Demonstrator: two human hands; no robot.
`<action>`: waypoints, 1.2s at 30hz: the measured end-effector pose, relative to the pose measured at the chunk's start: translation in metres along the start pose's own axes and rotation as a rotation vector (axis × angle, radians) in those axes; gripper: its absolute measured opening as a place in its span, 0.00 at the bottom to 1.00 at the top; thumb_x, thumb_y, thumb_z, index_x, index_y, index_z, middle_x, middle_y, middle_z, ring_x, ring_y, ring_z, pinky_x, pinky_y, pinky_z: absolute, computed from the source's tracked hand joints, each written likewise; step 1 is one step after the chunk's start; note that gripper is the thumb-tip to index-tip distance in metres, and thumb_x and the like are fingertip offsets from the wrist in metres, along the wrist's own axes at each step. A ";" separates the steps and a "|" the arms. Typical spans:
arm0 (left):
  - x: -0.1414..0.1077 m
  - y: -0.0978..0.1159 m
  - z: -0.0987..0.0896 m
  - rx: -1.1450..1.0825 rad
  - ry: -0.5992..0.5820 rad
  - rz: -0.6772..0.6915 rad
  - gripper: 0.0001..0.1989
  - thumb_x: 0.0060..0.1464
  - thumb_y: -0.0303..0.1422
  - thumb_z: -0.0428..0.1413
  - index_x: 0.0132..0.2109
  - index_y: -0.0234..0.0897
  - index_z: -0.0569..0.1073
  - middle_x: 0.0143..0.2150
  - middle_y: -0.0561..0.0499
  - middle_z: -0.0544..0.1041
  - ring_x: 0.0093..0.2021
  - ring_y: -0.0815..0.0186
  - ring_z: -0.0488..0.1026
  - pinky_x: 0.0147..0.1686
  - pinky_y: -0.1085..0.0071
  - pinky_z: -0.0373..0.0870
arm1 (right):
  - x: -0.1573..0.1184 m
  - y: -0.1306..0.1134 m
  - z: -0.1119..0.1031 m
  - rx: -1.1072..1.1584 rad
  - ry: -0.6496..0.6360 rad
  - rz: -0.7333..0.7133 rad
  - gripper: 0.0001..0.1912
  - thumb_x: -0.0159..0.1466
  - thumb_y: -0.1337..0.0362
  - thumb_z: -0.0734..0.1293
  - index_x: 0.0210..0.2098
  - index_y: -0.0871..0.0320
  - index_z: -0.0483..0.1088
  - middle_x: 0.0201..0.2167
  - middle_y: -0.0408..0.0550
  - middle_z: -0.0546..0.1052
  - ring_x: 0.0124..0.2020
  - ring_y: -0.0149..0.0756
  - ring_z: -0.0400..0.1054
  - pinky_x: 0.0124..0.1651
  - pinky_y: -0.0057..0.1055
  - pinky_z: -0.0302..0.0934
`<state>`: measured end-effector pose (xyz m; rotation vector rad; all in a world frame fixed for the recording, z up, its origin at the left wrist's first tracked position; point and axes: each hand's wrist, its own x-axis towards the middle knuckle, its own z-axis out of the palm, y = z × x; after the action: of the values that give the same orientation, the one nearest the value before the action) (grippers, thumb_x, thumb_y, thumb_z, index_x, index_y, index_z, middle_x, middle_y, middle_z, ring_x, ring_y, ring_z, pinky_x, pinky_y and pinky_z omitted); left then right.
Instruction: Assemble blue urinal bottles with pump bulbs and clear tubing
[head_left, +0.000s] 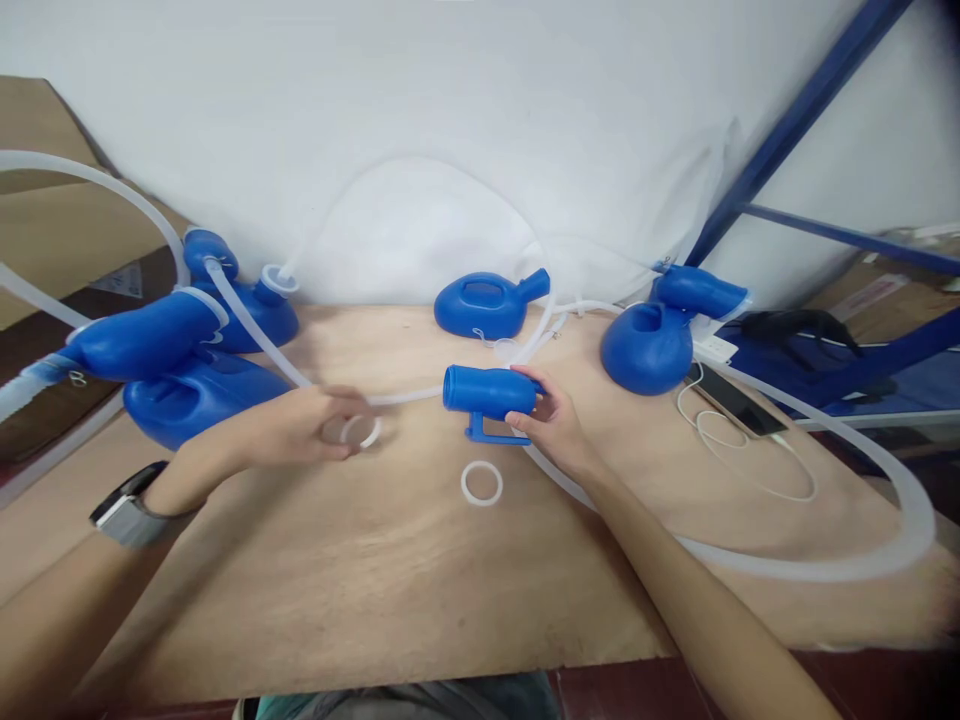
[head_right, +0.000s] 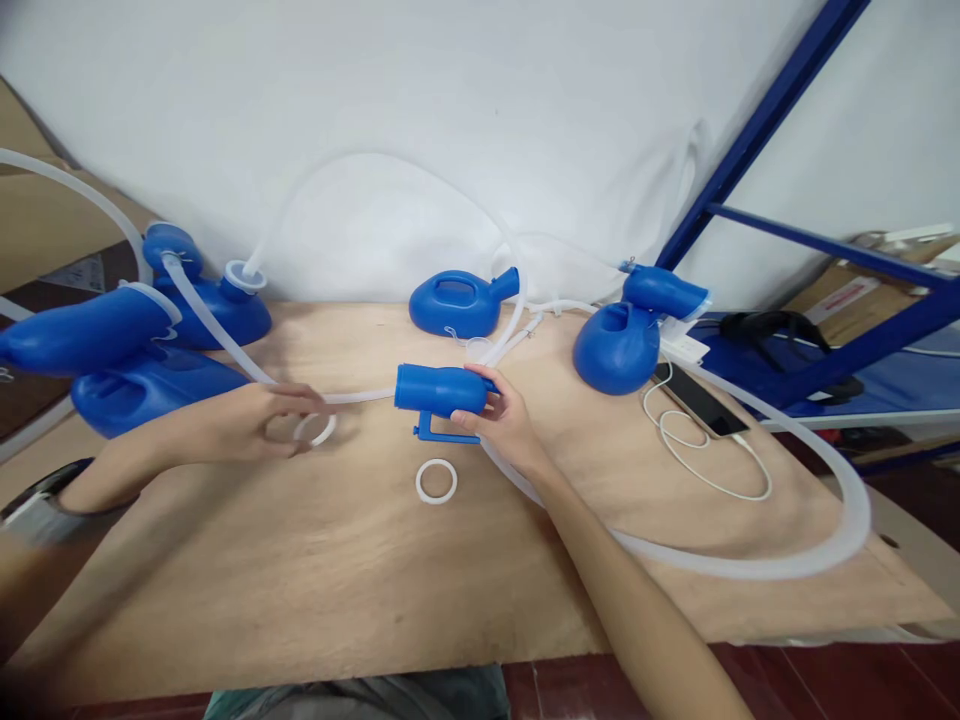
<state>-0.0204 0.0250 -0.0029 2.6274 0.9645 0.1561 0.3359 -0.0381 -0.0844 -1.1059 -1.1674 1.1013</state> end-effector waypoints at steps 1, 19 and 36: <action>0.009 0.006 -0.003 -0.047 0.052 0.076 0.17 0.59 0.39 0.62 0.54 0.42 0.82 0.52 0.47 0.84 0.44 0.59 0.82 0.44 0.69 0.79 | -0.001 -0.002 0.000 -0.006 -0.002 0.004 0.41 0.48 0.54 0.84 0.59 0.48 0.72 0.54 0.49 0.80 0.49 0.44 0.77 0.49 0.40 0.77; 0.063 0.035 0.032 -0.263 0.515 0.444 0.23 0.63 0.40 0.66 0.63 0.41 0.76 0.59 0.42 0.82 0.61 0.53 0.79 0.61 0.54 0.79 | -0.012 -0.008 -0.003 -0.056 0.035 -0.055 0.43 0.40 0.49 0.87 0.53 0.48 0.77 0.51 0.49 0.82 0.46 0.45 0.77 0.45 0.39 0.77; 0.066 0.037 0.033 -0.309 0.537 0.399 0.26 0.60 0.44 0.68 0.61 0.42 0.77 0.58 0.44 0.82 0.55 0.56 0.82 0.53 0.60 0.83 | -0.017 -0.014 0.005 -0.058 0.071 -0.037 0.43 0.42 0.48 0.87 0.54 0.47 0.75 0.55 0.51 0.81 0.56 0.52 0.76 0.56 0.46 0.75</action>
<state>0.0591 0.0321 -0.0215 2.4866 0.4821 1.0580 0.3310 -0.0566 -0.0719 -1.1544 -1.1664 0.9971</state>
